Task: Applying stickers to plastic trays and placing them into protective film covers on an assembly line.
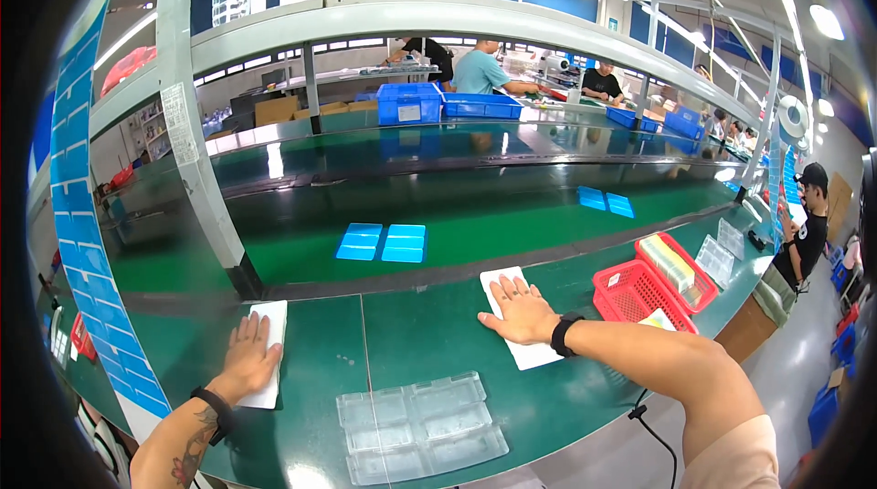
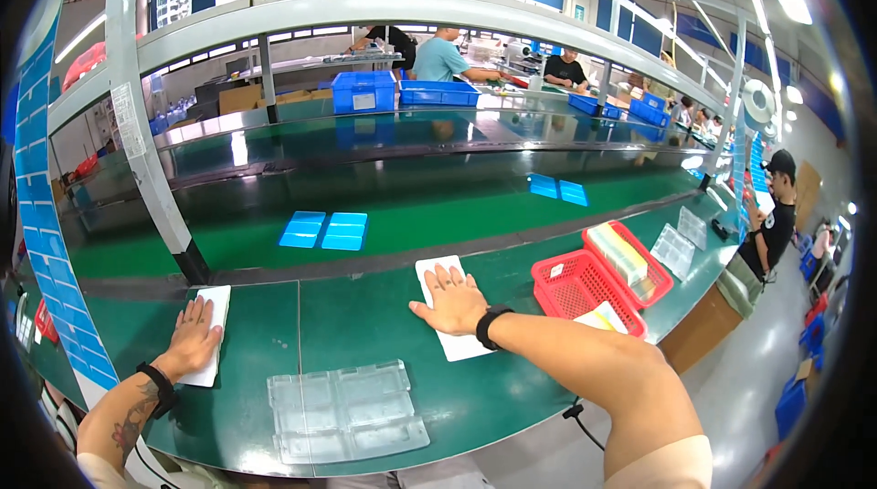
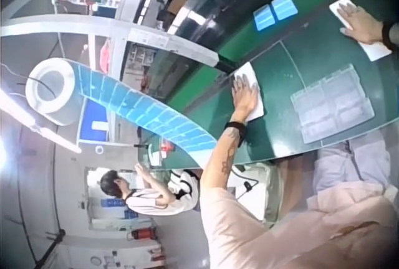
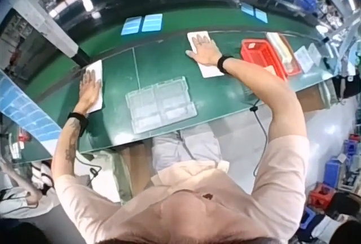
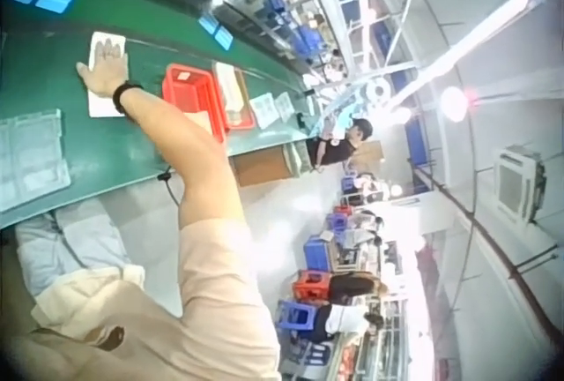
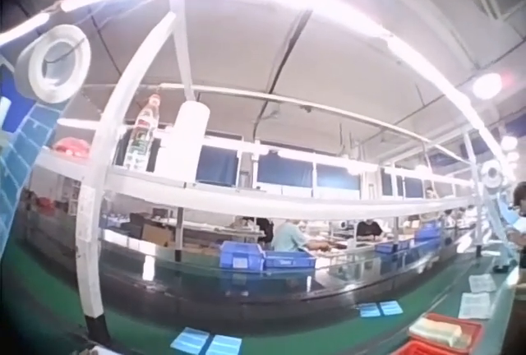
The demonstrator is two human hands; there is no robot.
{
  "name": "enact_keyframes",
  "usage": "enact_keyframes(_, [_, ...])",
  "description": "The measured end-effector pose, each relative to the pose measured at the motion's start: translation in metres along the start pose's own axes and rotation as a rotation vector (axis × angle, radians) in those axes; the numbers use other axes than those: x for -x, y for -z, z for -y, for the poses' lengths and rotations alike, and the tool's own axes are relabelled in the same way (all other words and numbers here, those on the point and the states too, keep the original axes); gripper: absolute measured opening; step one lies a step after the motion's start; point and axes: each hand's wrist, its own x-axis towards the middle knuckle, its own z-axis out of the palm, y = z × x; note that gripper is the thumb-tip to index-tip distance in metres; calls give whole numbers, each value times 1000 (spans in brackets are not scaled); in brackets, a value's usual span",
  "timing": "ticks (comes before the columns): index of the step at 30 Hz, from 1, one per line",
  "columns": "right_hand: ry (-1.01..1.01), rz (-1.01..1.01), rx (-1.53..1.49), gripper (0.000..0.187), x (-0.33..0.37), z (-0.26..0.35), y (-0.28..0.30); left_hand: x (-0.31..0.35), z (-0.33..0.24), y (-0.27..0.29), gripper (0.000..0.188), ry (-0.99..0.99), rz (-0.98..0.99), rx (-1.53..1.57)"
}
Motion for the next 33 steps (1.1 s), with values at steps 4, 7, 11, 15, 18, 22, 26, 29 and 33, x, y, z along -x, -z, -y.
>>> enact_keyframes(4, [-23, -13, 15, 85, 12, 4, -5, 2, 2, 0, 69, -9, -23, 18])
enact_keyframes(7, [-34, -12, 24, 87, 17, 7, -5, 3, 2, -1, 69, 8, -15, 7])
enact_keyframes(11, [-25, 23, 23, 88, 21, 6, 0, 11, -5, 1, 70, 27, -3, -6])
enact_keyframes(15, [-65, 74, 5, 87, 27, 14, 9, 17, -6, -1, 70, 18, -31, -18])
enact_keyframes(18, [-70, 90, 13, 84, 40, 22, 15, 22, -7, -5, 71, -10, -65, -5])
enact_keyframes(22, [-54, 85, 36, 80, 57, 23, 4, 24, -5, -10, 70, -50, -80, -16])
enact_keyframes(26, [-20, 19, 37, 79, 63, 22, -5, 31, -2, -9, 71, -38, -78, -32])
enact_keyframes(29, [-8, 10, 44, 79, 66, 25, -5, 41, -2, -11, 72, 15, -67, -40])
enact_keyframes(33, [-22, -47, 79, 82, 85, 13, -4, 40, -5, -14, 74, -10, -80, 5])
